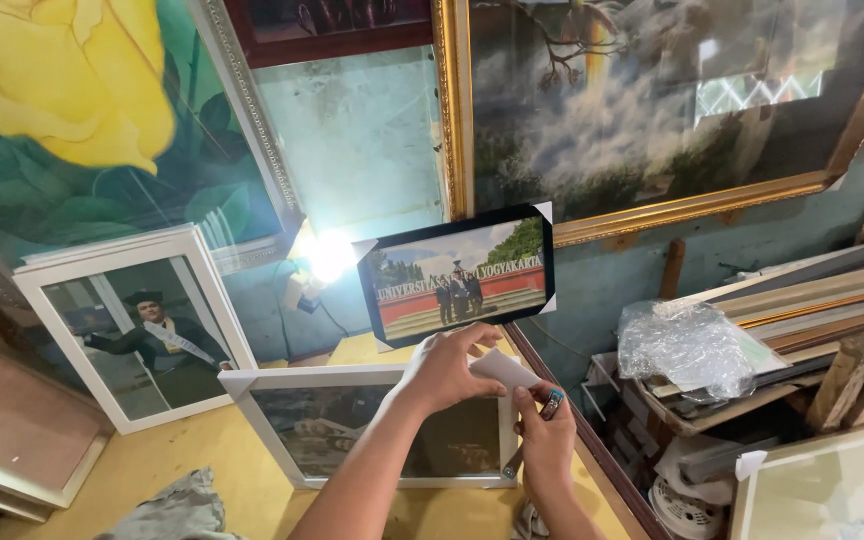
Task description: Cleaning the glass and preparing a picture frame for final assembly in a workshop.
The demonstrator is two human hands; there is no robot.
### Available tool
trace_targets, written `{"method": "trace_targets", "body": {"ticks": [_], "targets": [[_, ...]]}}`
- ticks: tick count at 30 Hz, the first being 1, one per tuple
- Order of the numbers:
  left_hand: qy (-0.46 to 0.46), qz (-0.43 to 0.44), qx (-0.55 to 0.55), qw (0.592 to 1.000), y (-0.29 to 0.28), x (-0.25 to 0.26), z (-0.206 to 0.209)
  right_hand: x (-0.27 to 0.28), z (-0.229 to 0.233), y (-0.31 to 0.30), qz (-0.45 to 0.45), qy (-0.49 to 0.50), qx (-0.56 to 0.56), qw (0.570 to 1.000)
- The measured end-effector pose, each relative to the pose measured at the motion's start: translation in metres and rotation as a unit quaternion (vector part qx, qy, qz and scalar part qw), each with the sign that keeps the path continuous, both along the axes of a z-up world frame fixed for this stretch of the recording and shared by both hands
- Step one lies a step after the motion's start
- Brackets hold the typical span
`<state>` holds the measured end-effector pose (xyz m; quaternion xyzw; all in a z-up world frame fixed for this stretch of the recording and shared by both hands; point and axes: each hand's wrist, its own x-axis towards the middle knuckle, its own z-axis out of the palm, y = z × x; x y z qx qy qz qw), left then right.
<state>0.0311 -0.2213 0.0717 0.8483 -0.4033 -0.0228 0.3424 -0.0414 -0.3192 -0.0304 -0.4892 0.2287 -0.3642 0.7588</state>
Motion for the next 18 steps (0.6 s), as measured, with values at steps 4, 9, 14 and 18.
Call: {"method": "trace_targets", "body": {"ticks": [4, 9, 14, 18], "targets": [[-0.069, 0.009, 0.054, 0.996, 0.003, -0.005, 0.008, -0.005, 0.004, 0.003, -0.001, 0.004, -0.015, 1.0], [-0.004, -0.089, 0.012, 0.996, 0.007, -0.001, 0.005, -0.011, -0.012, -0.001, -0.018, -0.052, -0.035, 0.998], [0.039, -0.114, 0.035, 0.992, 0.011, 0.001, 0.006, -0.02, 0.0, -0.005, -0.028, -0.027, 0.041, 0.998], [0.015, -0.103, -0.017, 0.994, 0.01, -0.001, 0.006, -0.026, 0.036, -0.001, 0.043, 0.029, -0.012, 0.999]]}}
